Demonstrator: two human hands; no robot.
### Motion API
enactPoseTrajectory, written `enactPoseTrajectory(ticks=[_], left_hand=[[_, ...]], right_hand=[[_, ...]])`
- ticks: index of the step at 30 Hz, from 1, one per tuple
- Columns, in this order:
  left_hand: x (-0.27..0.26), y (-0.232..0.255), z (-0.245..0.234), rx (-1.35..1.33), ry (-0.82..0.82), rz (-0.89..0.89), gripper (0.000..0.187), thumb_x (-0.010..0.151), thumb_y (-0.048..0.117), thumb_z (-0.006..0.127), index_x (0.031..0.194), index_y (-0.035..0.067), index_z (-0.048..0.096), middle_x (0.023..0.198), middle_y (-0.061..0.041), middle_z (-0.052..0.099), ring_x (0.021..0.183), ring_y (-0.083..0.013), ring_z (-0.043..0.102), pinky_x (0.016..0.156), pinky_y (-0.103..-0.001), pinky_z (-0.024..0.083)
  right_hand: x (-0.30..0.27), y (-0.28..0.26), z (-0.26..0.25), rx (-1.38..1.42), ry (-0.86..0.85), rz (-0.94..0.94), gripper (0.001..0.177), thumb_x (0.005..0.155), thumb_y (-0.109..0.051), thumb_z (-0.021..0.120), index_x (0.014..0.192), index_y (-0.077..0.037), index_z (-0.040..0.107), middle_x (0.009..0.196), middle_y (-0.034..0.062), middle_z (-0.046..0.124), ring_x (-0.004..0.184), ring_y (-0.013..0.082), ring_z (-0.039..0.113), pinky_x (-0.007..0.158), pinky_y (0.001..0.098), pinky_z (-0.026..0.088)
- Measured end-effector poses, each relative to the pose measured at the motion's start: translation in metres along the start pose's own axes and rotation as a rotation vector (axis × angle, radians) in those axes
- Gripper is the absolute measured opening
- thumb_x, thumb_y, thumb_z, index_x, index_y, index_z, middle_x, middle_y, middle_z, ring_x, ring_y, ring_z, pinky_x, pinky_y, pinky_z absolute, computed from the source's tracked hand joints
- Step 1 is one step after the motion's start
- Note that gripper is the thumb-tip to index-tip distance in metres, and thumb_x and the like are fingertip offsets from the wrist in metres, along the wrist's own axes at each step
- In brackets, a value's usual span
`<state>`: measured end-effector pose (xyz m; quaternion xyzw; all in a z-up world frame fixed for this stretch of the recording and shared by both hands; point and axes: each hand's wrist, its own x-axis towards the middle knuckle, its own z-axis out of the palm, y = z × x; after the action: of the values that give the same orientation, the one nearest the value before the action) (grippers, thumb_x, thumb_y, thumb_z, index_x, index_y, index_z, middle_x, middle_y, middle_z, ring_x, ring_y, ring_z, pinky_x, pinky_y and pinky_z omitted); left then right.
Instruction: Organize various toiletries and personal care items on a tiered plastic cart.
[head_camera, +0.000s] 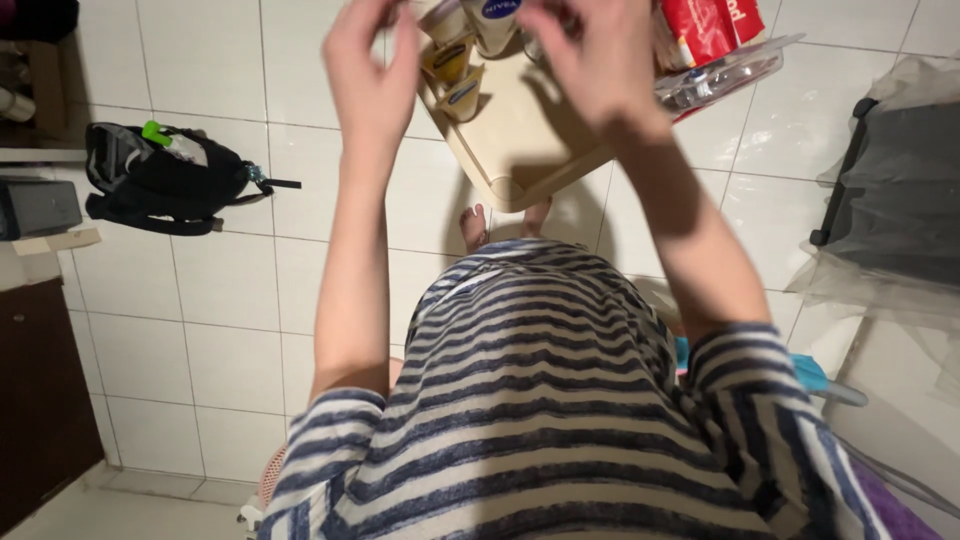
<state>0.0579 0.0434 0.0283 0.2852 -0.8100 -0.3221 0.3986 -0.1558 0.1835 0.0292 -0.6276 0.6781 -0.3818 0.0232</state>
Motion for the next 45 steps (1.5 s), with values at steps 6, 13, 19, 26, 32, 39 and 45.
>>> enactPoseTrajectory(ticks=[6, 13, 19, 26, 32, 39, 45], left_hand=[[-0.061, -0.053, 0.014, -0.167, -0.077, -0.343, 0.024, 0.098, -0.004, 0.061, 0.119, 0.002, 0.072, 0.109, -0.009, 0.077, 0.098, -0.0157, 0.076, 0.09, -0.029, 0.064], [-0.064, -0.044, 0.032, -0.213, -0.245, -0.378, 0.029, 0.104, 0.007, 0.065, 0.132, 0.004, 0.062, 0.118, -0.014, 0.073, 0.105, -0.0231, 0.074, 0.093, -0.034, 0.06], [-0.063, -0.052, 0.047, -0.068, -0.348, -0.111, 0.037, 0.106, 0.002, 0.058, 0.142, 0.008, 0.055, 0.138, -0.016, 0.061, 0.126, -0.0384, 0.062, 0.105, -0.042, 0.052], [-0.041, -0.041, 0.05, 0.124, -0.504, -0.142, 0.054, 0.087, -0.011, 0.055, 0.136, 0.012, 0.055, 0.131, -0.018, 0.06, 0.117, -0.043, 0.061, 0.096, -0.048, 0.051], [-0.05, -0.034, 0.057, 0.002, -0.461, -0.184, 0.055, 0.085, -0.014, 0.059, 0.134, 0.01, 0.051, 0.13, -0.019, 0.061, 0.121, -0.0434, 0.059, 0.096, -0.047, 0.051], [-0.073, -0.031, 0.087, -0.087, -0.37, -0.182, 0.064, 0.09, -0.011, 0.062, 0.147, 0.013, 0.047, 0.14, -0.02, 0.054, 0.129, -0.0421, 0.057, 0.107, -0.044, 0.051], [-0.085, -0.044, 0.109, -0.113, -0.302, -0.262, 0.057, 0.096, -0.003, 0.065, 0.148, 0.012, 0.048, 0.139, -0.017, 0.056, 0.127, -0.0368, 0.061, 0.106, -0.04, 0.054]], right_hand=[[-0.04, -0.008, 0.071, 0.486, -0.316, 0.476, 0.048, 0.091, -0.014, 0.08, 0.13, 0.006, 0.059, 0.115, 0.0166, 0.071, 0.082, 0.0174, 0.076, 0.07, 0.0283, 0.062], [-0.052, -0.009, 0.111, 0.37, -0.184, 0.364, 0.058, 0.082, -0.02, 0.092, 0.123, 0.005, 0.061, 0.104, 0.0182, 0.069, 0.083, 0.0248, 0.071, 0.074, 0.0344, 0.059], [-0.063, 0.005, 0.099, 0.262, -0.08, 0.13, 0.054, 0.091, -0.018, 0.091, 0.127, 0.002, 0.057, 0.118, 0.0191, 0.065, 0.106, 0.0349, 0.066, 0.088, 0.041, 0.057], [-0.061, 0.001, 0.097, 0.611, -0.125, 0.384, 0.048, 0.096, -0.007, 0.081, 0.13, 0.007, 0.05, 0.132, 0.0171, 0.052, 0.116, 0.0273, 0.069, 0.093, 0.0325, 0.061], [-0.072, 0.01, 0.093, 0.679, -0.115, 0.365, 0.037, 0.101, -0.004, 0.074, 0.128, 0.004, 0.051, 0.128, 0.0159, 0.056, 0.108, 0.0204, 0.072, 0.093, 0.0313, 0.064], [-0.088, 0.036, 0.08, 0.649, -0.209, 0.479, 0.035, 0.102, -0.006, 0.073, 0.13, -0.003, 0.052, 0.103, 0.0104, 0.067, 0.088, 0.0116, 0.067, 0.082, 0.0268, 0.057], [-0.087, 0.042, 0.067, 0.655, -0.077, 0.271, 0.036, 0.102, -0.002, 0.072, 0.13, -0.002, 0.05, 0.126, 0.014, 0.065, 0.088, 0.0131, 0.059, 0.081, 0.0266, 0.053]])
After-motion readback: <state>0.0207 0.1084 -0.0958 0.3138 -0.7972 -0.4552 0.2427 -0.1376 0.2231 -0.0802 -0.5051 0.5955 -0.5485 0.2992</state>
